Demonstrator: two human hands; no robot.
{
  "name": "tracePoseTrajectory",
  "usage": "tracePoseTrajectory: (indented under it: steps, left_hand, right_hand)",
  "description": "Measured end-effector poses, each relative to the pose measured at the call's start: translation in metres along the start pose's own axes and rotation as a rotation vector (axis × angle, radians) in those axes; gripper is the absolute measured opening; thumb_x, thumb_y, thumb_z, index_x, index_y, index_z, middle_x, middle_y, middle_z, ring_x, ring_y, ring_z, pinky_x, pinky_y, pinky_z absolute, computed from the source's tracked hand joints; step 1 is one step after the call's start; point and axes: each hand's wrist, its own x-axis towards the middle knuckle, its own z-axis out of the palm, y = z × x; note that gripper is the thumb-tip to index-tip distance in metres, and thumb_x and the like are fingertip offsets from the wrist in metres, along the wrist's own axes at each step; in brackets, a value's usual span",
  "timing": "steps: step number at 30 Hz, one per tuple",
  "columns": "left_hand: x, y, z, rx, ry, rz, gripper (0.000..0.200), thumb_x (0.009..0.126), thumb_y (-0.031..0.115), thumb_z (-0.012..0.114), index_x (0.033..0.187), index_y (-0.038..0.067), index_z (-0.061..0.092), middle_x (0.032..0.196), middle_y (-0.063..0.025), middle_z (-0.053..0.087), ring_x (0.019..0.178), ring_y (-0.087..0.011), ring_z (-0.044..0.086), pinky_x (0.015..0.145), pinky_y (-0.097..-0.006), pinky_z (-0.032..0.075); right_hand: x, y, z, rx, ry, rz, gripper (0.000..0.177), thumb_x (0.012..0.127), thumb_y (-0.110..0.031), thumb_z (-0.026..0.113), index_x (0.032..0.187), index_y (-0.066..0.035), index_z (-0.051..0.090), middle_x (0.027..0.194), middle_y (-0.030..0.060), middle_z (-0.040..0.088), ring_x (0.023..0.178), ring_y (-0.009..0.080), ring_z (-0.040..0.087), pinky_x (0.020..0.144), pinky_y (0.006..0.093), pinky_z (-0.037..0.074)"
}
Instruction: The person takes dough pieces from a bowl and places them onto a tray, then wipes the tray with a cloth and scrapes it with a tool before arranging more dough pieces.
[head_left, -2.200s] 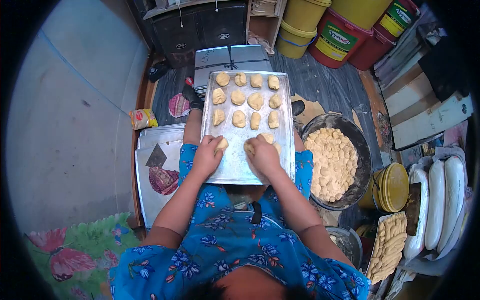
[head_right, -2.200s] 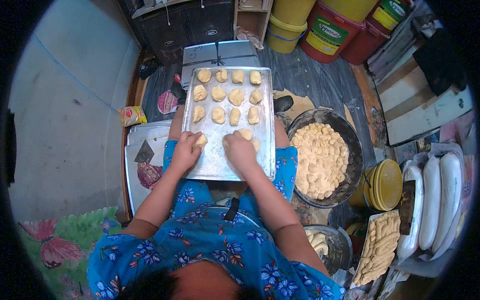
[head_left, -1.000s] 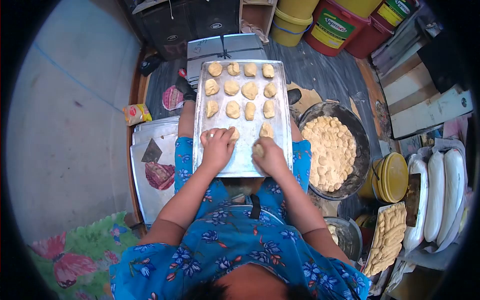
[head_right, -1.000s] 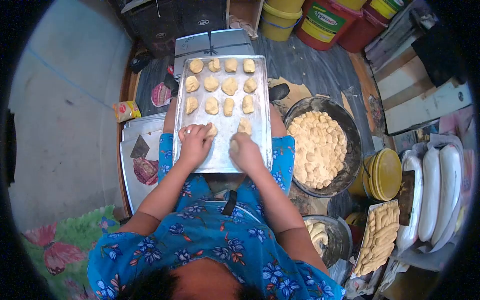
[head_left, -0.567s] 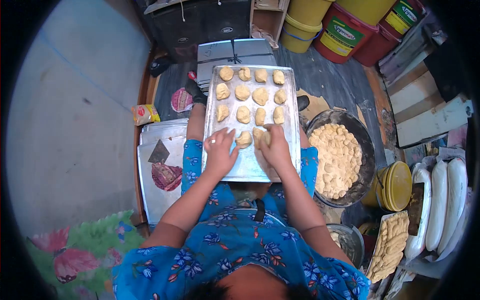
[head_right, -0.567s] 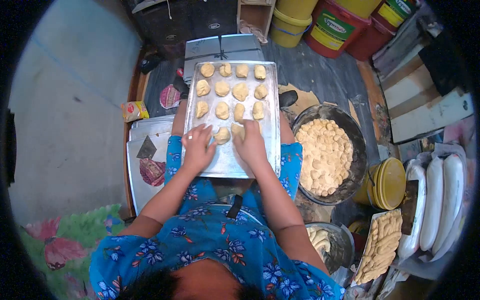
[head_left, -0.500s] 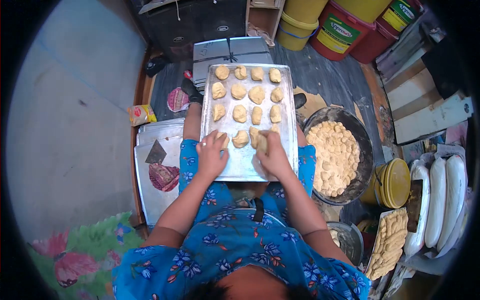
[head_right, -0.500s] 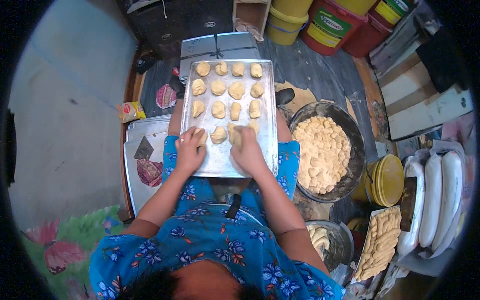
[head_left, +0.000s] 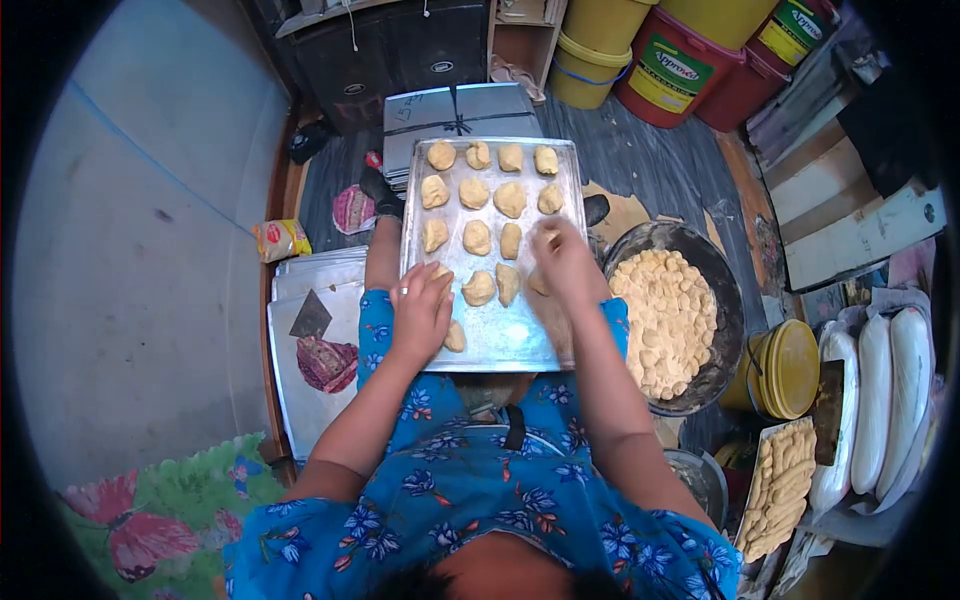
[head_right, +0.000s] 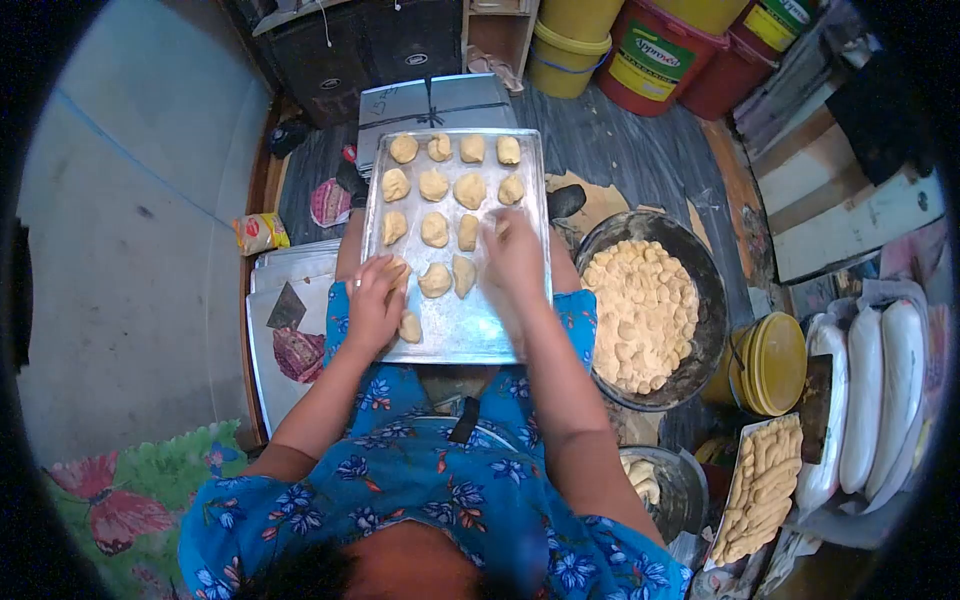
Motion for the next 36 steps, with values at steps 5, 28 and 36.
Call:
tracePoseTrajectory:
  steps: [5,28,36]
  left_hand:
    - [-0.012,0.008,-0.006,-0.054,0.016,0.057,0.034,0.086,0.017,0.062,0.118,0.007,0.062,0.13,-0.0137,0.053,0.126,-0.0344,0.044,0.103,-0.0467,0.029]
    - [0.022,0.093,-0.031,-1.431,-0.088,-0.358,0.053,0.091,0.014,0.065,0.138,0.003,0.044,0.128,-0.008,0.054,0.116,-0.0155,0.052,0.099,-0.0287,0.041]
    - [-0.003,0.088,-0.059,-1.472,-0.192,-0.455,0.028,0.093,0.011,0.061,0.119,0.001,0.058,0.114,-0.0061,0.061,0.107,-0.0126,0.057,0.094,-0.0276,0.044]
  right_hand:
    - [0.126,0.069,-0.005,-0.141,0.12,-0.056,0.035,0.079,-0.02,0.07,0.109,-0.002,0.065,0.107,0.0217,0.064,0.103,0.0352,0.062,0.09,0.0408,0.048]
    - [-0.073,-0.08,0.009,0.937,-0.152,0.072,0.038,0.087,-0.007,0.069,0.121,-0.005,0.053,0.091,0.0016,0.057,0.085,0.0105,0.056,0.078,0.0238,0.047]
    - [-0.1,-0.08,-0.022,0.535,-0.382,-0.044,0.04,0.082,-0.014,0.073,0.119,-0.005,0.063,0.096,0.0032,0.056,0.085,0.0128,0.052,0.08,0.0268,0.045]
